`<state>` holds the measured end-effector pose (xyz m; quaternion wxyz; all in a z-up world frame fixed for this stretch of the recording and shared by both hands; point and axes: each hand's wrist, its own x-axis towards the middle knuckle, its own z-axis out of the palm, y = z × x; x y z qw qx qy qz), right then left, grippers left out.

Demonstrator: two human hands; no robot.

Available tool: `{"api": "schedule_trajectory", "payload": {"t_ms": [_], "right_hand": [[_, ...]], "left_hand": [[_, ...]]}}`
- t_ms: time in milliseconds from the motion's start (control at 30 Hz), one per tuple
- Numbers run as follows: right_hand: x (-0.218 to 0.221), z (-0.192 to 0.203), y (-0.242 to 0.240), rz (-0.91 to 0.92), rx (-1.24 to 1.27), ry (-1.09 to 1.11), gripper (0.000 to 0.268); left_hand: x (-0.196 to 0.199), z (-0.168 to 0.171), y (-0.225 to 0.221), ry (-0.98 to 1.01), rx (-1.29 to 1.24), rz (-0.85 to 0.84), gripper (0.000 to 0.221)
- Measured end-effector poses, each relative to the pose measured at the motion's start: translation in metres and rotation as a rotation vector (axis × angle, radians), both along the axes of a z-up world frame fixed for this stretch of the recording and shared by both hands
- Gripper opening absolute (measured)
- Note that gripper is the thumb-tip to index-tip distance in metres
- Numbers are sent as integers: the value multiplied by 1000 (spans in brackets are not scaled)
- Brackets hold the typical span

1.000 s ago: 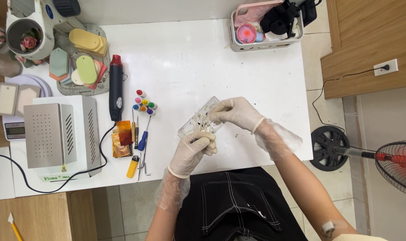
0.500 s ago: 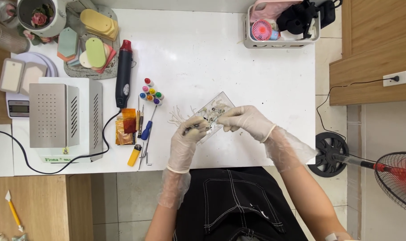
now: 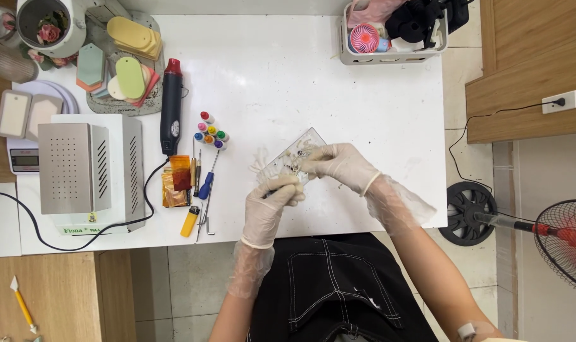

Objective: Attaching metal bases to candle wicks and sorting them at a production workbench.

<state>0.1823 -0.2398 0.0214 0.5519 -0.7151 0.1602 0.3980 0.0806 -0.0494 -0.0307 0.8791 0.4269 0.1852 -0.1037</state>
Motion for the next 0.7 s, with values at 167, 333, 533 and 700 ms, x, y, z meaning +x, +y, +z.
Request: {"api": "schedule_trajectory", "payload": {"t_ms": [167, 333, 533, 700], "right_hand": [[17, -31, 0, 54, 148, -118, 25], [20, -59, 1, 68, -22, -211, 26], [3, -93, 15, 839, -644, -718, 18], [-3, -145, 28, 1123, -813, -1031, 12]], "left_hand": [[-10, -8, 10, -67, -160, -89, 18], [-13, -1, 27, 58, -6, -21, 21], [-23, -4, 41, 150, 155, 66, 24], [-27, -2, 38, 174, 149, 61, 26]]}}
